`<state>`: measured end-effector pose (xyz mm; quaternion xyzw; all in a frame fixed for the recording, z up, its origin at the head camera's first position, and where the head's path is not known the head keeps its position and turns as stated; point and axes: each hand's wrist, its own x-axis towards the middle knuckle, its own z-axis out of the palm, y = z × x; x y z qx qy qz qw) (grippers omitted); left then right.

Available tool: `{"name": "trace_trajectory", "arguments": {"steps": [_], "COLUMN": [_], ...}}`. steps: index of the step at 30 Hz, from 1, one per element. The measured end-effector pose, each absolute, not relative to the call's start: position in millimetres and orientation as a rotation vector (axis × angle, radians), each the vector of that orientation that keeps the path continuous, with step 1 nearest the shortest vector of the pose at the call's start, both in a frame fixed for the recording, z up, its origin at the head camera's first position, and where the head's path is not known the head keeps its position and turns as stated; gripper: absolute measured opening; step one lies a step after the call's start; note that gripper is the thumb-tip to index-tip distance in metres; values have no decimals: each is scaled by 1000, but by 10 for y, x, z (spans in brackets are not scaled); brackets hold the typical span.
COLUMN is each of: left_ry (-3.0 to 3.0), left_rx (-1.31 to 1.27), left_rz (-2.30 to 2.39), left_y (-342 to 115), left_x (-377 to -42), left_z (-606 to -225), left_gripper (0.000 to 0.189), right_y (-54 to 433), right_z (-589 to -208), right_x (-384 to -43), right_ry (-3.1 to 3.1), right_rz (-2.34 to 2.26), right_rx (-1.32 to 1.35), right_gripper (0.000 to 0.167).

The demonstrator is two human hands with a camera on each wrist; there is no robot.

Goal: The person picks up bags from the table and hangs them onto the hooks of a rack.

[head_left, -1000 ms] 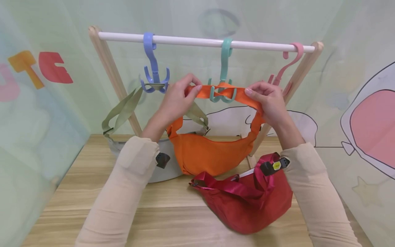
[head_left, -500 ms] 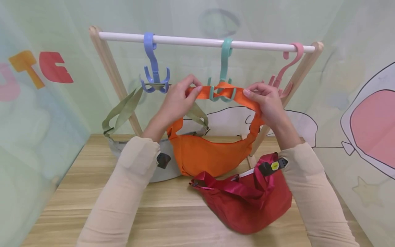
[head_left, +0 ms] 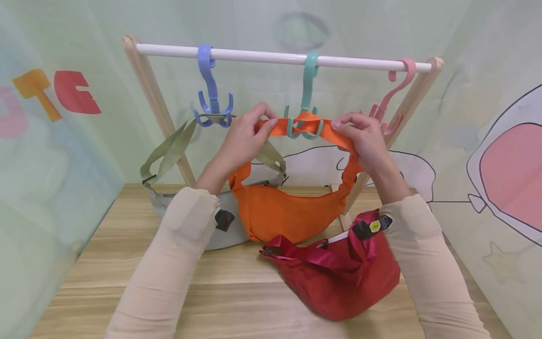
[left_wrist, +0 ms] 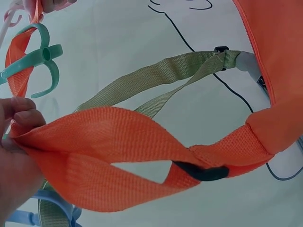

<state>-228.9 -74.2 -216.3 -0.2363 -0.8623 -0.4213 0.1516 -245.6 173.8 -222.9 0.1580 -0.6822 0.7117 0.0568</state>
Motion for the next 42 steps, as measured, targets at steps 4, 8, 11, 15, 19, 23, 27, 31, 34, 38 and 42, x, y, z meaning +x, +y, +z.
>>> {"name": "trace_trajectory", "arguments": {"steps": [4,8,11,15,19,23,27,31,34,38,42], "left_ry": [-2475,-2463,-2448,-2430,-2409,-2394,-2384,-2376,-2371,-2369,-2371], "left_rx": [-679,-687,-689,-679,-672,-658,-648,-646,-645,-649,-651], "left_rz": [-1213,-1230,-1257,-1302,-1344,-1373,-1388,-1400,-1418,-1430,-1439], "left_y": [-742,-739,-737,-739,-739,-735,-733,-728,-722,-713,-708], "left_x": [-2296,-2305,-2313,-2328,-2333,-2338,-2349,-2352,-2351,-2354,-2359], "left_z": [-2169,-2185,-2203,-2235,-2254,-2260,-2265,-2267,-2269,-2275,-2284], "left_gripper": [16,16,16,18,18,18,18,17,17,17,17], "right_y": [1731,1730,1733,1741,1746,1738,1726,1718,1714,1711,1703], "right_z": [-2226,-2228,-2237,-2256,-2270,-2265,-2261,-2256,-2253,-2252,-2249], "right_x": [-2456,-2455,-2456,-2452,-2448,-2446,-2447,-2456,-2463,-2467,-2469], "right_ry": [-2074,-2084,-2099,-2085,-2026,-1971,-1953,-1966,-1992,-2028,-2051], "right_rz": [2154,2140,2113,2098,2115,2141,2146,2130,2103,2058,2042], "right_rx": [449,420,408,437,527,585,600,593,588,582,573], "right_gripper": [8,8,9,8,10,12,11,12,13,12,10]}}
